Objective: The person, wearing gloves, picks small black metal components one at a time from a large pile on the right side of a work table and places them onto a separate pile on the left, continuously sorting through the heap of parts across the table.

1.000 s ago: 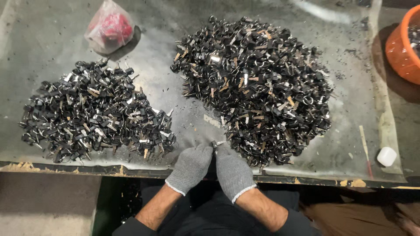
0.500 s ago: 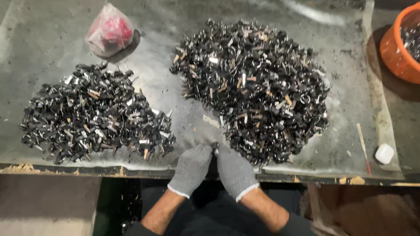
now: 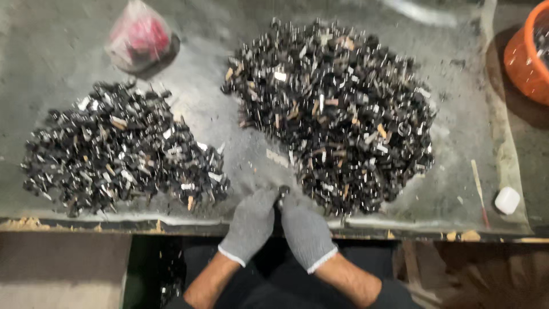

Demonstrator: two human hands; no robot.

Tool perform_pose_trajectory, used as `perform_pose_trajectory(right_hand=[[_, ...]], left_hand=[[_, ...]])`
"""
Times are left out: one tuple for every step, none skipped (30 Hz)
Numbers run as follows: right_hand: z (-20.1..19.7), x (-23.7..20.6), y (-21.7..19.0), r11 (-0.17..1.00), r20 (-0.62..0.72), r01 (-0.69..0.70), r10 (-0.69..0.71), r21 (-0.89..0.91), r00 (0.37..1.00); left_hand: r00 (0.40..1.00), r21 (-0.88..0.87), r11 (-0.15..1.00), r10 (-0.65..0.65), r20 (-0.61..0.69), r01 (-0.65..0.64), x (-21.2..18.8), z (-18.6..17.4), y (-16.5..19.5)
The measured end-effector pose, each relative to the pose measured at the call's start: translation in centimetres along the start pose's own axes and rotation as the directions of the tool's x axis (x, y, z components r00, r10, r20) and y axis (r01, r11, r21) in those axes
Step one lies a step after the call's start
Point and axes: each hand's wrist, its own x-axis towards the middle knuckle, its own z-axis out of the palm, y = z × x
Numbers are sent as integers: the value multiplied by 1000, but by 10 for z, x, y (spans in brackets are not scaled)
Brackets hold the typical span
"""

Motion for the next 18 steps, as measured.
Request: perform_pose_trajectory(right_hand=[[-1,2,0,999,47,29,-30,24,998],[-3,7,1,997,69,60,-64,46,996],[-5,12,4,993,79,98,-103,65,991],[-9,17,8,981,150,84,-111,175,982],[-12,21,12,957,224,61,-128,283,966],[-16,24,17,923,293,29,-152,384,944],[-19,24,22,908,346,-14,-145,419,927],[-21,22,26,890,394,-62,-137,452,909],[-23,21,29,869,435,-109,-129,483,891],[-24,18,31,881,348,-57,-126,470,929],[-24,13,32,894,264,-1,-131,447,956],[-24,11,33,905,192,49,-142,422,971],[-24,9,32,942,239,-14,-71,335,968],[-23,9,30,965,281,-83,10,248,960],[-22,9,28,977,310,-149,95,155,946],[-22,10,27,990,261,-59,23,129,965],[-22,11,24,995,205,36,-55,98,977],[-22,11,23,990,149,127,-135,62,980]], left_hand=[[1000,-7,1000,-13,17,13,-3,-2,3],[1000,-5,1000,-9,19,9,-1,-3,3],[1000,2,1000,0,11,0,1,-5,4],[1000,19,999,28,-13,-28,1,-6,6],[998,37,998,52,-33,-51,2,-8,8],[995,55,996,78,-54,-75,3,-9,10],[999,30,999,-11,-41,13,2,-11,12],[995,6,996,-94,-25,94,3,-13,12],[986,-15,986,-168,-7,168,4,-14,12],[990,-32,990,-136,-38,134,5,-16,11],[991,-52,993,-112,-75,109,5,-17,10],[989,-74,993,-102,-105,95,4,-17,11],[989,-24,995,-100,-107,98,3,-16,12],[991,29,995,-94,-98,97,2,-15,12],[993,80,993,-83,-90,90,1,-13,14],[992,113,990,-77,-95,88,1,-10,16],[992,149,985,-68,-108,83,0,-8,18],[991,186,980,-54,-119,76,1,-5,19]])
